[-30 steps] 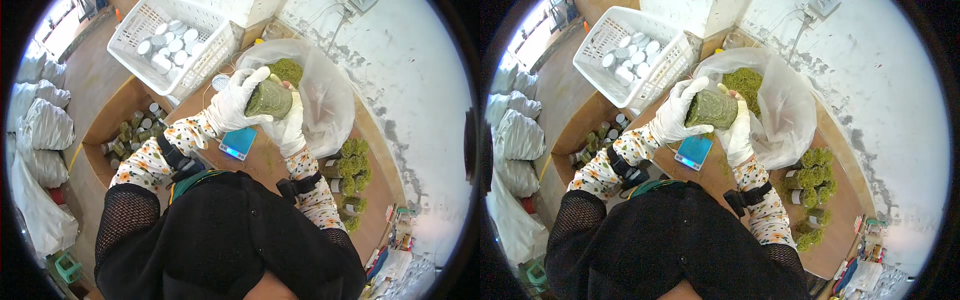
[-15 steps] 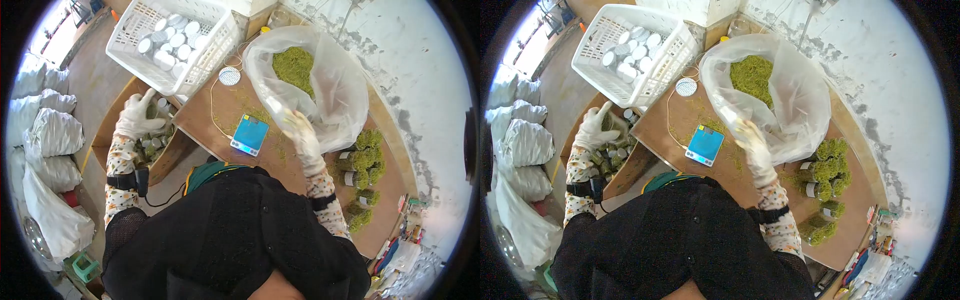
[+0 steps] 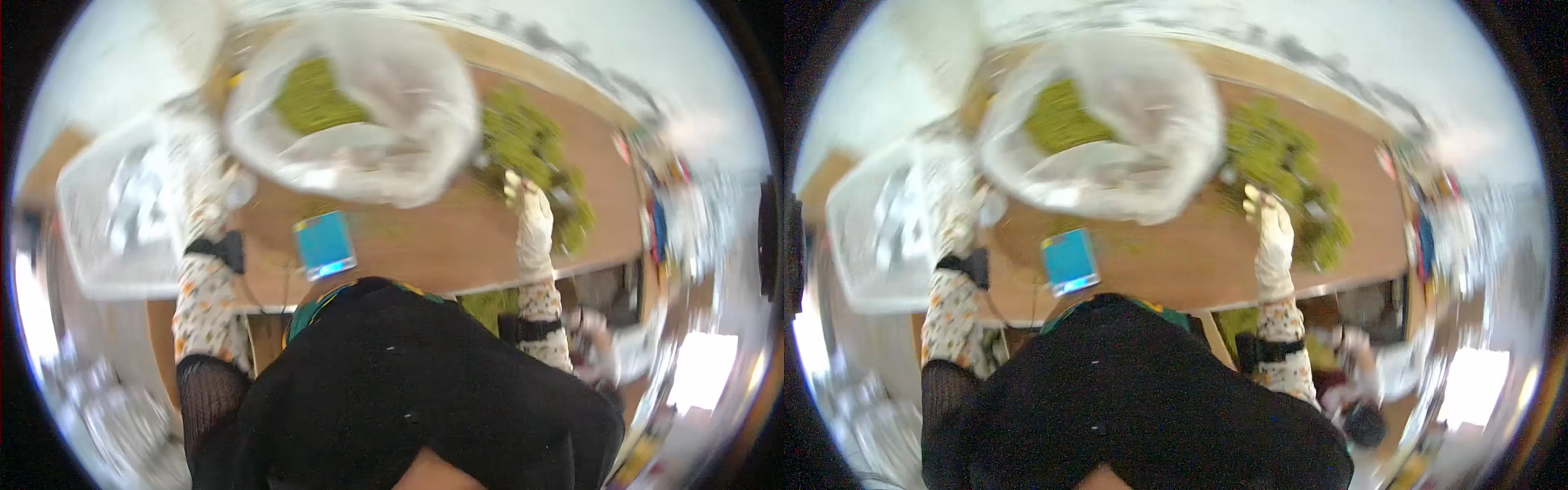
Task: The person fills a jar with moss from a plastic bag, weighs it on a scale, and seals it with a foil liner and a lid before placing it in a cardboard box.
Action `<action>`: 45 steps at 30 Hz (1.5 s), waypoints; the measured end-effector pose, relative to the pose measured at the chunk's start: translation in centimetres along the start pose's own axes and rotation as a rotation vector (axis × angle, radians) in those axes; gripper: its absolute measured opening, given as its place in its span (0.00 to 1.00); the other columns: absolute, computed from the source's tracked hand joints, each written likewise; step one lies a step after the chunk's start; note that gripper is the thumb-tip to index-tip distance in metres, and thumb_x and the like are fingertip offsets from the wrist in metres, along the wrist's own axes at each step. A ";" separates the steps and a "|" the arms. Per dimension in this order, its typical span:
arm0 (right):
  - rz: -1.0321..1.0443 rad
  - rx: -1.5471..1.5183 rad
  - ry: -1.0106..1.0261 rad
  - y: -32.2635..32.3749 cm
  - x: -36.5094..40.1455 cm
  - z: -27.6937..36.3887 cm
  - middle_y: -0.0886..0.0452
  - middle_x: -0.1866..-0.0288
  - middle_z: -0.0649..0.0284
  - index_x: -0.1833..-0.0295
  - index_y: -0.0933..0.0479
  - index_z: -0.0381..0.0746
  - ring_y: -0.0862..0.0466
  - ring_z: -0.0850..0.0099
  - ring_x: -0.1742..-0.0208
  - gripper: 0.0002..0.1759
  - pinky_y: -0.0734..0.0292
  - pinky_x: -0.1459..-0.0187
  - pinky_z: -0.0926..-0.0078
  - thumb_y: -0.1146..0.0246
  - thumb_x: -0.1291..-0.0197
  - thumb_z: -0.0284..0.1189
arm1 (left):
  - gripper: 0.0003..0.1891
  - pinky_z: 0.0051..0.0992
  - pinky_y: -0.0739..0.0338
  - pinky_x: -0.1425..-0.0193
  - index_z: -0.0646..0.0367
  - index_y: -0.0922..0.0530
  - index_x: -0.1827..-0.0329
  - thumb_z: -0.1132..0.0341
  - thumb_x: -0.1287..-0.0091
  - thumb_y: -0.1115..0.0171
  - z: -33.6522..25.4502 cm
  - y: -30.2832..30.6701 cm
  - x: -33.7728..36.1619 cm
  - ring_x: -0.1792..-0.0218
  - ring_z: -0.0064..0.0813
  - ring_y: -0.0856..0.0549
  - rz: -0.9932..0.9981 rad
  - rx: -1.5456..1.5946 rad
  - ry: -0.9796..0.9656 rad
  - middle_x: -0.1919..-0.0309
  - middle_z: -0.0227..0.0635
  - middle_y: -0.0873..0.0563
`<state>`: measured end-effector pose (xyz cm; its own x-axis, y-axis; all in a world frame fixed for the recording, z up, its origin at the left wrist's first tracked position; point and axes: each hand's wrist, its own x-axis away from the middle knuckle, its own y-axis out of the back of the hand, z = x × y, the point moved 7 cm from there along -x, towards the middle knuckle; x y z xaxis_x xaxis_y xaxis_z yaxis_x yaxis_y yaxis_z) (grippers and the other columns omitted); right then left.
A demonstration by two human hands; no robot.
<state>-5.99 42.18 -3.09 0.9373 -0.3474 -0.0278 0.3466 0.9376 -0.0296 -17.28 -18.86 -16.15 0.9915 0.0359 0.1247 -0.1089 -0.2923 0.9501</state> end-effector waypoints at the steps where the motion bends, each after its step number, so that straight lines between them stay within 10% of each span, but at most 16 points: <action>1: -0.115 -0.025 0.078 4.7 -0.3 -0.8 0.19 0.38 0.56 0.37 0.27 0.35 0.18 0.71 0.46 0.19 0.24 0.43 0.74 0.46 0.24 0.37 | 0.32 0.35 0.24 0.39 0.59 0.29 0.29 0.66 0.40 0.35 -0.1 -0.9 -1.4 0.44 0.48 0.18 0.026 -0.012 -0.025 0.44 0.54 0.18; 7: -0.838 0.244 0.321 22.7 6.2 -1.6 0.17 0.41 0.57 0.43 0.23 0.31 0.18 0.69 0.45 0.17 0.23 0.42 0.72 0.38 0.31 0.30 | 0.38 0.37 0.24 0.38 0.58 0.32 0.27 0.62 0.43 0.31 -1.7 -1.2 -3.9 0.43 0.49 0.18 0.087 -0.031 -0.078 0.43 0.55 0.18; 11: -0.836 1.130 0.328 26.4 7.3 -4.7 0.19 0.41 0.46 0.44 0.20 0.35 0.19 0.50 0.42 0.21 0.25 0.39 0.59 0.33 0.43 0.29 | 0.38 0.40 0.25 0.37 0.50 0.31 0.26 0.62 0.44 0.31 1.4 -3.0 -5.4 0.40 0.52 0.20 0.065 -0.121 -0.040 0.42 0.56 0.19; 17: -0.733 1.482 0.135 20.8 4.5 -4.9 0.33 0.26 0.46 0.38 0.26 0.42 0.30 0.45 0.30 0.28 0.31 0.34 0.48 0.32 0.46 0.35 | 0.43 0.45 0.25 0.37 0.41 0.34 0.24 0.59 0.49 0.29 -1.0 -0.9 -3.7 0.43 0.56 0.18 0.085 -0.107 -0.020 0.44 0.59 0.18; 26: -0.646 1.401 0.066 22.7 2.3 -9.3 0.30 0.29 0.44 0.43 0.20 0.38 0.31 0.49 0.28 0.26 0.46 0.25 0.49 0.30 0.48 0.35 | 0.38 0.34 0.21 0.44 0.52 0.35 0.24 0.68 0.40 0.32 0.7 -0.4 -2.3 0.51 0.37 0.15 0.040 0.355 -0.005 0.48 0.48 0.16; 37: -0.684 1.434 0.196 21.6 1.7 -7.8 0.14 0.53 0.55 0.59 0.15 0.41 0.17 0.55 0.48 0.13 0.29 0.38 0.54 0.31 0.53 0.32 | 0.40 0.28 0.21 0.47 0.59 0.39 0.23 0.71 0.39 0.30 0.9 0.3 -1.5 0.56 0.30 0.17 -0.054 0.413 0.022 0.55 0.37 0.16; 40: -0.727 1.428 0.387 20.3 2.4 -5.5 0.14 0.52 0.52 0.58 0.15 0.40 0.16 0.52 0.48 0.14 0.23 0.43 0.57 0.31 0.52 0.31 | 0.30 0.23 0.22 0.65 0.61 0.29 0.31 0.70 0.36 0.30 -3.5 3.7 1.2 0.68 0.22 0.19 0.001 0.576 0.018 0.60 0.32 0.16; 41: -0.725 1.408 0.449 19.1 3.0 -3.7 0.14 0.52 0.50 0.57 0.15 0.39 0.16 0.51 0.47 0.14 0.22 0.44 0.57 0.31 0.52 0.31 | 0.27 0.23 0.23 0.66 0.60 0.26 0.34 0.68 0.36 0.30 -7.7 8.8 3.1 0.68 0.22 0.19 -0.319 0.232 -0.319 0.61 0.31 0.16; 43: -0.629 1.229 0.505 17.7 3.0 -2.3 0.16 0.48 0.45 0.54 0.15 0.35 0.17 0.53 0.42 0.16 0.24 0.38 0.61 0.31 0.50 0.26 | 0.23 0.28 0.22 0.62 0.57 0.23 0.37 0.63 0.34 0.32 -9.8 11.1 5.4 0.63 0.24 0.18 -0.358 0.415 -0.306 0.58 0.30 0.16; 45: -0.401 0.916 0.381 12.4 2.6 -0.1 0.17 0.45 0.44 0.48 0.17 0.32 0.19 0.55 0.39 0.19 0.28 0.33 0.65 0.32 0.48 0.22 | 0.21 0.35 0.21 0.53 0.57 0.23 0.37 0.57 0.29 0.41 -5.7 6.4 4.1 0.58 0.25 0.18 -0.048 1.124 0.132 0.55 0.29 0.15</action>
<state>0.77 52.94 -3.58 0.7309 -0.4675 -0.4973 0.6704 0.3553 0.6514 -14.32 -15.15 -7.95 0.9706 0.1514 0.1870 0.1204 -0.9785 0.1676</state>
